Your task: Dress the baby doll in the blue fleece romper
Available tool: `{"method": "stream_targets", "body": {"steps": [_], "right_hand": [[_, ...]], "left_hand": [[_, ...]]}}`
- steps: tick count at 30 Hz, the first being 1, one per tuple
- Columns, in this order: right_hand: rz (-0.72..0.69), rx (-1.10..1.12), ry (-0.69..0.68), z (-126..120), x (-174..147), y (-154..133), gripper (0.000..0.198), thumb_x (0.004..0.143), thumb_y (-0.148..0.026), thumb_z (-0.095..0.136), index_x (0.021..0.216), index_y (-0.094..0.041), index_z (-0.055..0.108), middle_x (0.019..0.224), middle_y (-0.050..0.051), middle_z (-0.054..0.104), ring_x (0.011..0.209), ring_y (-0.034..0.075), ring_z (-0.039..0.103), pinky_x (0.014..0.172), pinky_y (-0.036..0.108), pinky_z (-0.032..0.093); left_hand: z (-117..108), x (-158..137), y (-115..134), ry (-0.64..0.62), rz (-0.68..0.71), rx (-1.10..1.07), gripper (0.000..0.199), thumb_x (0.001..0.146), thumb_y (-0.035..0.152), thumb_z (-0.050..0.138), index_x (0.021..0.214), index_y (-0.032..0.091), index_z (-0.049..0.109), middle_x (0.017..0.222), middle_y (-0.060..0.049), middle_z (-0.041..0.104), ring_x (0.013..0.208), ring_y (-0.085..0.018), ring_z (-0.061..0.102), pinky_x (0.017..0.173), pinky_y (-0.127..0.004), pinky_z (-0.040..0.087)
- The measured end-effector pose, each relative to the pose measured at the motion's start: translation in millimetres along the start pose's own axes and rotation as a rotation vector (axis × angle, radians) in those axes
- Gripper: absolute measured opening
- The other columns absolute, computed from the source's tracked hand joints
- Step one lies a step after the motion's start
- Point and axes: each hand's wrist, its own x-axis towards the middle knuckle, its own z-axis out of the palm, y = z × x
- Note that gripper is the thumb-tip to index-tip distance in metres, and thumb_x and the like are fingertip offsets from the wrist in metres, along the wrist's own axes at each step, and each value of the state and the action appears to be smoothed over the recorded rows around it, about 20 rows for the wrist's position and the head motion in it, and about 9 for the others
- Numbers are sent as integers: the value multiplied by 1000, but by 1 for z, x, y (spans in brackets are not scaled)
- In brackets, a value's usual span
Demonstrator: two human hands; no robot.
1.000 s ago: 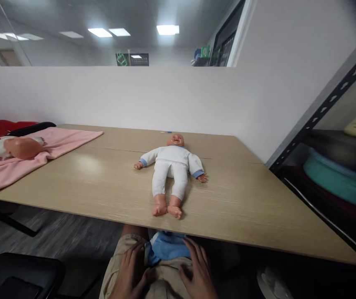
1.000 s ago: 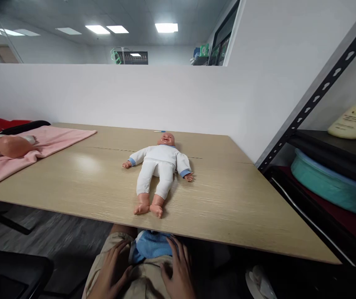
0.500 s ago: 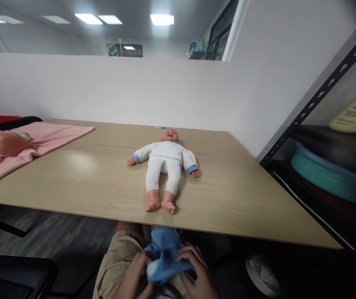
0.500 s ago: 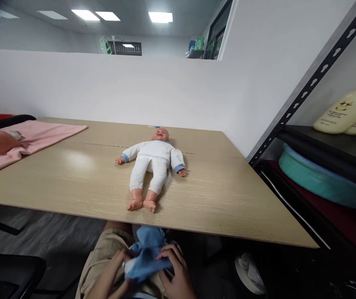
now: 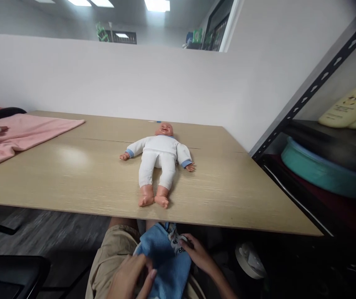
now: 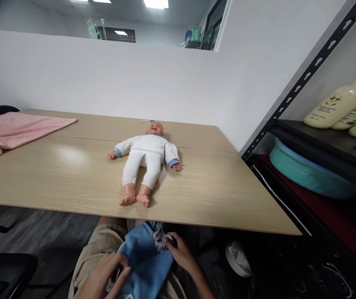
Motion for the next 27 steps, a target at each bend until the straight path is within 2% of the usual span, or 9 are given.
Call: {"method": "stream_targets", "body": {"steps": [3,6,9,12,16,20,22,24,27], "right_hand": [[-66,-75,8,3,-6,-27,64,83,-78,68,101,-17,79,97,13,79,99,37,74,94,51,58],[-184,-143,17,4,-29,-73,41,93,-57,70,104,-19,80,111,13,76,112,34,69,104,47,52],[-404,-247,-212,3,-60,-131,12,94,-30,70,98,-21,77,110,8,75,108,27,68,99,37,52],[-487,-296,-309,0,-83,-187,9,86,-24,72,95,-21,71,89,0,69,81,18,61,79,28,49],[-578,-305,-410,-17,-96,-250,13,91,-31,74,88,-21,66,71,-6,59,59,10,49,58,23,37],[-672,-445,-293,-53,-96,-304,8,93,-28,77,93,-23,70,76,-4,67,64,12,56,60,23,39],[-662,-389,-299,-69,-86,-320,14,95,-34,80,105,-26,74,82,-4,72,68,13,60,63,22,45],[-651,-310,-449,-78,-68,-324,38,89,-44,89,119,-25,74,92,-1,74,74,15,63,65,23,49],[-626,-300,-703,-75,-39,-314,46,79,-57,95,101,-20,77,79,-4,66,67,13,55,57,22,45]], "left_hand": [[-9,25,-1,-13,61,-112,25,116,41,46,123,23,62,118,-11,71,111,-24,69,100,-37,57],[-27,37,8,-58,82,-124,27,117,40,47,138,26,56,145,-14,62,135,-26,61,119,-44,50],[-52,42,25,-118,129,-79,38,114,40,54,152,33,50,164,-11,50,154,-28,49,131,-49,41],[-79,48,44,-274,192,-137,65,105,43,72,162,38,43,172,-9,44,160,-32,42,134,-51,38],[-111,70,62,-453,205,-386,81,79,45,97,148,30,57,140,-7,67,124,-28,66,107,-37,57],[-141,96,81,-342,282,-431,37,86,46,93,96,20,68,86,1,58,82,-16,54,74,-24,48],[-155,106,93,-280,382,-442,30,92,39,89,91,19,67,85,1,55,85,-15,53,77,-24,46],[-166,113,105,-203,429,-460,25,96,36,86,107,21,70,101,-1,62,97,-17,57,86,-25,48],[-175,125,113,-61,277,-468,27,105,45,74,116,22,67,107,-2,65,100,-18,60,88,-26,51]]}}
